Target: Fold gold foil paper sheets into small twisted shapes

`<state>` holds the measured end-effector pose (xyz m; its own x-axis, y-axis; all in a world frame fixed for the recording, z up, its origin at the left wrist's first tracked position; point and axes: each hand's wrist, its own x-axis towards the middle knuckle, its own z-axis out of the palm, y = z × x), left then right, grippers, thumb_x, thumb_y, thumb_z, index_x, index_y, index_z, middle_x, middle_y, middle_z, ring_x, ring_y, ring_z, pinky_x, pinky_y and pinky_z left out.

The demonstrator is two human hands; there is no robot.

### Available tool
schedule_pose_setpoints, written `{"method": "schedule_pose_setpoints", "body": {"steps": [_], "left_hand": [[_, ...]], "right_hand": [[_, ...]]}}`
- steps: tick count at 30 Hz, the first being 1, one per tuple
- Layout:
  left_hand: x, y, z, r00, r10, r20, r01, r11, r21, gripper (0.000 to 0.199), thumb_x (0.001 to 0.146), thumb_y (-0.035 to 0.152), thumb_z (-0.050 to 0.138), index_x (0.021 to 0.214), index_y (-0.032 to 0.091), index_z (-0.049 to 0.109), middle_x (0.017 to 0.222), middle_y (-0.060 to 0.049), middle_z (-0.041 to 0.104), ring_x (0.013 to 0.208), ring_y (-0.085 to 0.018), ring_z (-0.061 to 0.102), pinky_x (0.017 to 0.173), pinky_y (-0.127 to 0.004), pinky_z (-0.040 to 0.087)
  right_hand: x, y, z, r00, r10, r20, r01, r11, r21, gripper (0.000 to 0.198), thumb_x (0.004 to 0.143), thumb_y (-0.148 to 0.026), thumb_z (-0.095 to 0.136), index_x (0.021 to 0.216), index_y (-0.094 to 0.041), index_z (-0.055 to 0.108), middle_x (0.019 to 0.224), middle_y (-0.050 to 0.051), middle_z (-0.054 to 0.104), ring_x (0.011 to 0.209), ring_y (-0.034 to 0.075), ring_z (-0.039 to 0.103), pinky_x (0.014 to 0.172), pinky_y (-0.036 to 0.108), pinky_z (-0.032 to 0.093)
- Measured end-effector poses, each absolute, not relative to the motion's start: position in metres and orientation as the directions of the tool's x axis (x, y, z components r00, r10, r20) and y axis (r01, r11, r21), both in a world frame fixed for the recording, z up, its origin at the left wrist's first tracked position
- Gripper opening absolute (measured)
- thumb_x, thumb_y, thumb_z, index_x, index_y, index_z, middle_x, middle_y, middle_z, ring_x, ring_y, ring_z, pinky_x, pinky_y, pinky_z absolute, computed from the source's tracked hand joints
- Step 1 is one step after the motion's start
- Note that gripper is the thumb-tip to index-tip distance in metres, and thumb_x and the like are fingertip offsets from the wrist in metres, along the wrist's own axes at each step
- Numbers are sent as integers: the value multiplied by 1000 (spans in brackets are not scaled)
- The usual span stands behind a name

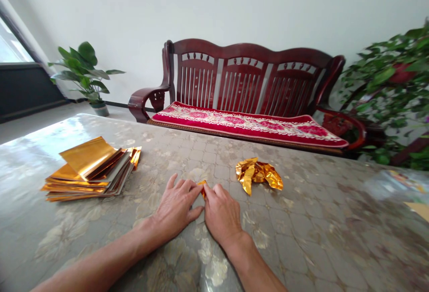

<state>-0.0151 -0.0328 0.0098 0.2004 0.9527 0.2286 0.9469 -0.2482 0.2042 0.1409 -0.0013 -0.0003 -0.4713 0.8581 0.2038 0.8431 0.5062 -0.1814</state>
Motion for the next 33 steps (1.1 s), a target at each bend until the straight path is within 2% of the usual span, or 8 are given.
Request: {"method": "schedule_pose_setpoints", "body": {"steps": [3, 10, 17, 22, 26, 29, 31, 33], "left_hand": [[-14, -33, 10, 212, 948, 236, 950, -257, 178, 34, 86, 38, 62, 117, 25, 62, 109, -6, 64, 105, -26, 57, 113, -57, 21], [-11, -32, 11, 219, 946, 239, 963, -248, 102, 21, 91, 26, 54, 109, 23, 65, 106, -5, 65, 102, -25, 58, 112, -57, 24], [-9, -32, 7, 211, 935, 284, 969, -238, 61, 19, 94, 27, 51, 106, 24, 65, 100, -5, 65, 97, -24, 59, 112, -58, 21], [-12, -31, 7, 219, 932, 290, 967, -246, 60, 21, 89, 28, 59, 109, 26, 65, 102, -5, 64, 105, -26, 54, 114, -61, 16], [-17, -26, 8, 240, 919, 312, 960, -272, 62, 19, 89, 25, 59, 107, 28, 65, 103, -4, 65, 112, -27, 51, 115, -63, 12], [-21, -22, 8, 297, 897, 329, 941, -334, 62, 17, 92, 24, 57, 104, 28, 67, 106, -4, 66, 112, -25, 51, 112, -55, 24], [-21, -23, 6, 377, 872, 312, 901, -424, 95, 18, 94, 24, 54, 106, 28, 68, 104, -3, 67, 107, -22, 54, 102, -43, 38], [-18, -27, 3, 454, 846, 279, 849, -506, 151, 20, 96, 24, 52, 107, 28, 67, 102, -2, 68, 101, -19, 57, 91, -33, 45]], "right_hand": [[146, 4, -1, -471, 863, 183, 823, 505, -260, 34, 99, -23, 41, 122, -30, 65, 93, 3, 66, 85, 15, 64, 65, 23, 40], [166, 21, -2, -559, 818, 133, 633, 525, -569, 36, 92, -20, 48, 122, -28, 67, 103, 3, 69, 94, 16, 65, 81, 25, 46], [178, 25, 1, -636, 760, 132, 480, 523, -704, 44, 79, -9, 55, 118, -25, 70, 106, 4, 70, 94, 17, 64, 86, 28, 48], [180, 26, 1, -665, 739, 109, 464, 523, -715, 48, 75, -5, 52, 114, -25, 70, 101, 2, 69, 73, 12, 60, 72, 24, 48], [175, 20, 3, -665, 734, 141, 477, 562, -676, 53, 75, -4, 52, 120, -27, 68, 102, 1, 68, 76, 12, 60, 74, 23, 46], [172, 17, 3, -627, 767, 138, 534, 552, -641, 56, 76, -4, 52, 125, -27, 65, 105, 2, 68, 78, 13, 60, 74, 23, 44], [170, 16, 2, -586, 800, 131, 573, 523, -631, 57, 75, -5, 52, 127, -26, 63, 107, 2, 69, 77, 13, 61, 73, 24, 44], [168, 15, 1, -551, 826, 123, 595, 492, -636, 58, 74, -5, 53, 129, -25, 61, 106, 3, 69, 72, 12, 61, 71, 24, 45]]}}
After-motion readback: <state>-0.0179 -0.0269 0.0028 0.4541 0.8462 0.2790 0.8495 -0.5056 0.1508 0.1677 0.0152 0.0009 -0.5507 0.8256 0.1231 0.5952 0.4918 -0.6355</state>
